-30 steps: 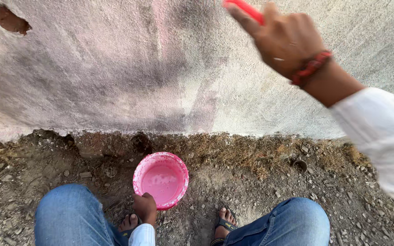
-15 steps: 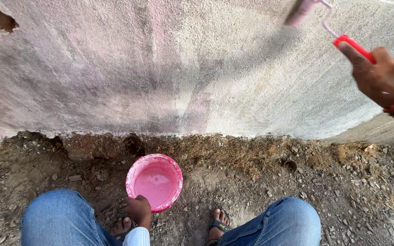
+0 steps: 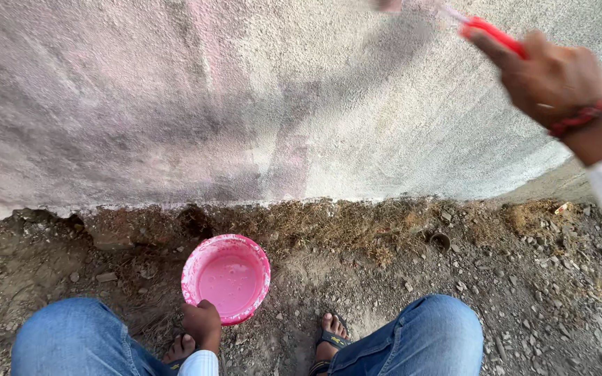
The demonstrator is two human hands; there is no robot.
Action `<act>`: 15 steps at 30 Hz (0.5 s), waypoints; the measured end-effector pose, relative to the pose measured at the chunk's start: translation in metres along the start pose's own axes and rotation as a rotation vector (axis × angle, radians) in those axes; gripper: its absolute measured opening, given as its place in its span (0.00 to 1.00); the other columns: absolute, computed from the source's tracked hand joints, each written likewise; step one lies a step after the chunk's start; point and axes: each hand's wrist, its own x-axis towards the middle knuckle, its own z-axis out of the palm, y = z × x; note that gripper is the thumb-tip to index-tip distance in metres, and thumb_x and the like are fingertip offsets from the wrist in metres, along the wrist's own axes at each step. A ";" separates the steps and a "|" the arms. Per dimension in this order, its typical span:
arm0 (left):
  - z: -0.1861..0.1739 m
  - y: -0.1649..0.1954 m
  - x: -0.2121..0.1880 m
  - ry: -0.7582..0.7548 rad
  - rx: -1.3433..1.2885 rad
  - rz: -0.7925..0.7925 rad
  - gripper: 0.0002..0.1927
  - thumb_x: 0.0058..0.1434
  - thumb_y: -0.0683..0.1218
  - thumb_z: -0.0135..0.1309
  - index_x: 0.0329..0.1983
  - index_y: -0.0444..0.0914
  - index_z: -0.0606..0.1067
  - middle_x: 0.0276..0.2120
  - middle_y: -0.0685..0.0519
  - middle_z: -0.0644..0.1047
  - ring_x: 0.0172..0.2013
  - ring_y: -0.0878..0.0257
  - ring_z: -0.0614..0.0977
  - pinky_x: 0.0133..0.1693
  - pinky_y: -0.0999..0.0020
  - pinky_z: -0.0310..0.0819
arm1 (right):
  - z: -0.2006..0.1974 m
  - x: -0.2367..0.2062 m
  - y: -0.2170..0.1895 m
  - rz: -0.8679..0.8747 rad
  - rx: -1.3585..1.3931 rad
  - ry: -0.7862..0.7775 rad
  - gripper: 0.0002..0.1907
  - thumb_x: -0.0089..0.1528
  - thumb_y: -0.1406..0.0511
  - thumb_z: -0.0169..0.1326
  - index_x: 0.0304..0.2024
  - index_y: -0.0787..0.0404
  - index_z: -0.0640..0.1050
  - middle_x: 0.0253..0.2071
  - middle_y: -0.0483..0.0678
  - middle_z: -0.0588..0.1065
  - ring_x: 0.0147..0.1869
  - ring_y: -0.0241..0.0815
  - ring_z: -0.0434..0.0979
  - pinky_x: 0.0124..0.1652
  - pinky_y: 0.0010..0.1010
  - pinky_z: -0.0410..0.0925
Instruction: The person sits on the ground beside an exterior wall and paints the lower section of the wall pink using a small paint roller. They repeatedly dip the roller into a pink basin of paint and roll the paint onto the wall, working along the wall base.
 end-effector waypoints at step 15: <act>0.010 -0.001 0.000 0.024 0.015 -0.055 0.19 0.63 0.46 0.48 0.50 0.25 0.70 0.36 0.23 0.78 0.39 0.26 0.81 0.45 0.36 0.75 | 0.089 -0.054 -0.119 0.811 0.787 0.295 0.33 0.76 0.67 0.53 0.79 0.49 0.57 0.36 0.47 0.81 0.27 0.37 0.75 0.28 0.32 0.74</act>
